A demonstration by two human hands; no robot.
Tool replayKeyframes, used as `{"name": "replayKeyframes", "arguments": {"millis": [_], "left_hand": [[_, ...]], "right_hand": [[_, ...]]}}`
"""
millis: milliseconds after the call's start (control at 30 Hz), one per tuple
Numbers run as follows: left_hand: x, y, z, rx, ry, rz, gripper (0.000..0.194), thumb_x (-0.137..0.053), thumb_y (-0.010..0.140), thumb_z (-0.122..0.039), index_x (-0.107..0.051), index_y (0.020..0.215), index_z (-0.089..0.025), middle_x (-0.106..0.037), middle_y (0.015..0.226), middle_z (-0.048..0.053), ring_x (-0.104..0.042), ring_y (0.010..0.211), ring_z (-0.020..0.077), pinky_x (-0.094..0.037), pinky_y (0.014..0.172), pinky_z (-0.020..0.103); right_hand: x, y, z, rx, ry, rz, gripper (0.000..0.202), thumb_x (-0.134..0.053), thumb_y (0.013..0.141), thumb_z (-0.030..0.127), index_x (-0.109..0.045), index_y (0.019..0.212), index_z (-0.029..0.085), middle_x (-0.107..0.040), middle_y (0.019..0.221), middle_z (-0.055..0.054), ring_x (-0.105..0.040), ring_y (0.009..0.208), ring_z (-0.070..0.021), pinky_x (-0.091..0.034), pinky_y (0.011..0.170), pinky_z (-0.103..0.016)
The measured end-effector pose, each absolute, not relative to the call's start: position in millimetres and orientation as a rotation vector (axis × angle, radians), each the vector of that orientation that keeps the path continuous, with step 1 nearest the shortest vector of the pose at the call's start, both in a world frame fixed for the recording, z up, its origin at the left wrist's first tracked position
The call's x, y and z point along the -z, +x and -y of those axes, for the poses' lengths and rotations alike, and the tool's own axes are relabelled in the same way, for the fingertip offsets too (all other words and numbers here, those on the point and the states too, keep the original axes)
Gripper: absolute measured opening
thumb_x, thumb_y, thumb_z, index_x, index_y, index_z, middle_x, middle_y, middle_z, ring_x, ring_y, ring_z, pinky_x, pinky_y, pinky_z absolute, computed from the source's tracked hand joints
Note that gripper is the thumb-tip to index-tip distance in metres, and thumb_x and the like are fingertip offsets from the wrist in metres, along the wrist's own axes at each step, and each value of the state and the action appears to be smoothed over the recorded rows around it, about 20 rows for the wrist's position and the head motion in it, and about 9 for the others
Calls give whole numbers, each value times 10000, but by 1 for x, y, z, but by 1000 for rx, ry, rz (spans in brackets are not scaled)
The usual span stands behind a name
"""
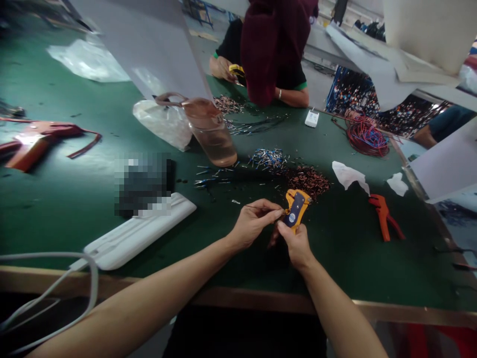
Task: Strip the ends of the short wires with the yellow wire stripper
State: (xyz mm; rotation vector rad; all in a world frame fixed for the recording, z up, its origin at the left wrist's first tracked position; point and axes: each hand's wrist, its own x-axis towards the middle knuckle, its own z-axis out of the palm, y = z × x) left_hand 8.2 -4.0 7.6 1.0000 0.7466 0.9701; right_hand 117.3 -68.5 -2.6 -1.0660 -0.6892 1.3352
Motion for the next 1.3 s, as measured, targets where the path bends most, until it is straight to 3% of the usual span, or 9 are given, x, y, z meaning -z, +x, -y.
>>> {"name": "replayKeyframes", "arguments": {"millis": [133,267,433,633,867,1133,1300], "left_hand": [[-7,8,3,-1006,1005,-776,214,-829,576,-305,-697,656,-156,-697,662,24,-636,619,139,-528,619,258],[-7,8,-2,-1057,939,-786,201,-837,562,-276,-701,648,-155,-671,607,0,-547,543,88,-461,552,213],[-9,8,-10,-1101,824,-789,237,-854,527,-267,-685,642,-147,-692,650,6,-473,496,53,-415,506,193],[-7,8,-9,-1068,857,-785,239,-855,531,-273,-684,639,-146,-671,616,-3,-494,502,55,-429,508,189],[-5,10,-1,-847,870,-676,335,-858,537,-370,-654,683,-148,-660,573,5,-585,487,132,-477,439,247],[-7,7,-12,-946,955,-764,308,-842,571,-393,-703,692,-147,-705,694,25,-501,510,68,-438,524,216],[-10,5,-17,-1006,973,-811,349,-834,572,-452,-681,655,-149,-702,663,34,-477,515,83,-415,545,238]], "right_hand": [[4,114,70,-1321,-1083,681,426,-789,674,494,-583,509,159,-532,417,31,-486,339,-99,-458,361,-243],[5,113,70,-1329,-1084,639,453,-765,689,524,-522,524,179,-465,396,67,-420,297,-78,-403,313,-223],[-1,126,64,-1347,-945,455,288,-788,679,400,-623,764,180,-589,583,43,-568,498,-123,-533,508,-281],[-4,133,65,-1391,-815,434,250,-685,732,303,-650,953,192,-645,723,2,-610,636,-173,-554,651,-369],[-4,130,67,-1422,-779,456,216,-650,722,329,-650,907,218,-651,731,-10,-602,657,-202,-548,712,-430],[-3,132,66,-1378,-794,427,189,-686,713,325,-654,856,207,-654,739,-10,-610,669,-188,-549,729,-407],[-7,137,67,-1216,-888,569,211,-703,728,289,-666,916,201,-668,745,-9,-624,678,-178,-533,721,-367]]}}
